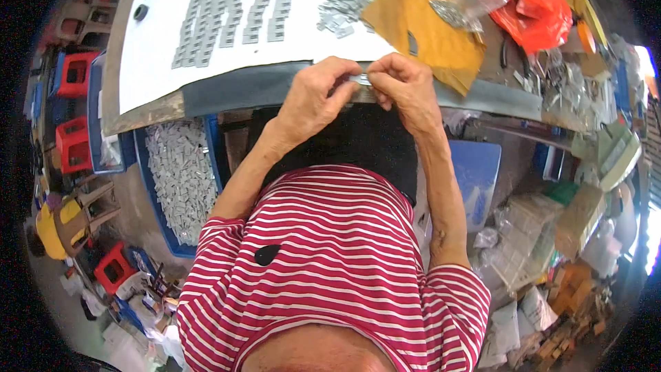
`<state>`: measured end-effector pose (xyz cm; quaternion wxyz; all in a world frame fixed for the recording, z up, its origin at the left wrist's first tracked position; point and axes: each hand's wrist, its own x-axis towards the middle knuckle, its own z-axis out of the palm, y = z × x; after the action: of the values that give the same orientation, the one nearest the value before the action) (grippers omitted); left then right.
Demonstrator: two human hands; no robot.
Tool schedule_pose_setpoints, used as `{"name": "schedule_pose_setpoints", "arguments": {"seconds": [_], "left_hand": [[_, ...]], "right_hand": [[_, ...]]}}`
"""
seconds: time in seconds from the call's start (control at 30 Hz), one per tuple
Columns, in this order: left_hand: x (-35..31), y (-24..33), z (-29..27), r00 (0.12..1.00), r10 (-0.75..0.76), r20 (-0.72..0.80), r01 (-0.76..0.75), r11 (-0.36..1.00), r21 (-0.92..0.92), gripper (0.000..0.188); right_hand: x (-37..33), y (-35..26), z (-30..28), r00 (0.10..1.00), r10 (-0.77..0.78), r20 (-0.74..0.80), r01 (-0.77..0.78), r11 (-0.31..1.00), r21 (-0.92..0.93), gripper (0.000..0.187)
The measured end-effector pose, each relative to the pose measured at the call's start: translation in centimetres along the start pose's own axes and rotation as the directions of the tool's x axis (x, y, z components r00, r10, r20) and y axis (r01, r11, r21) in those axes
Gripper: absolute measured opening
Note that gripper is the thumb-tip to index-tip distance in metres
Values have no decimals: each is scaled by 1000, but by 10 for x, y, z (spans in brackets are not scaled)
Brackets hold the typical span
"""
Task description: Sorting and inspecting small grey industrial components at a workshop workbench.
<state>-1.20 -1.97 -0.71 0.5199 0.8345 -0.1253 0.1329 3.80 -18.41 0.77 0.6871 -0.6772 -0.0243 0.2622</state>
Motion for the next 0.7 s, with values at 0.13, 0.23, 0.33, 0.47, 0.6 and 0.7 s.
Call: {"name": "schedule_pose_setpoints", "arguments": {"seconds": [0.13,0.23,0.33,0.47,0.6,0.7], "left_hand": [[-2,1,-13,1000,-26,-16,27,999,34,18],[-5,-5,-28,998,-40,-48,44,996,80,19],[-7,-12,-48,991,-57,-121,74,987,145,18],[-13,-27,-78,974,-70,-216,127,956,264,17],[-25,-44,-108,948,-82,-308,190,922,338,15],[-27,-42,-120,926,-191,-325,297,900,318,14]], "right_hand": [[2,-3,7,997,-30,71,26,998,51,11],[6,-2,12,995,-50,85,43,995,92,14],[6,0,14,997,-45,66,40,997,70,15],[2,2,10,998,-50,39,47,997,61,15],[0,2,10,998,-51,49,48,997,58,15],[0,4,10,998,-42,56,39,998,51,14]]}}
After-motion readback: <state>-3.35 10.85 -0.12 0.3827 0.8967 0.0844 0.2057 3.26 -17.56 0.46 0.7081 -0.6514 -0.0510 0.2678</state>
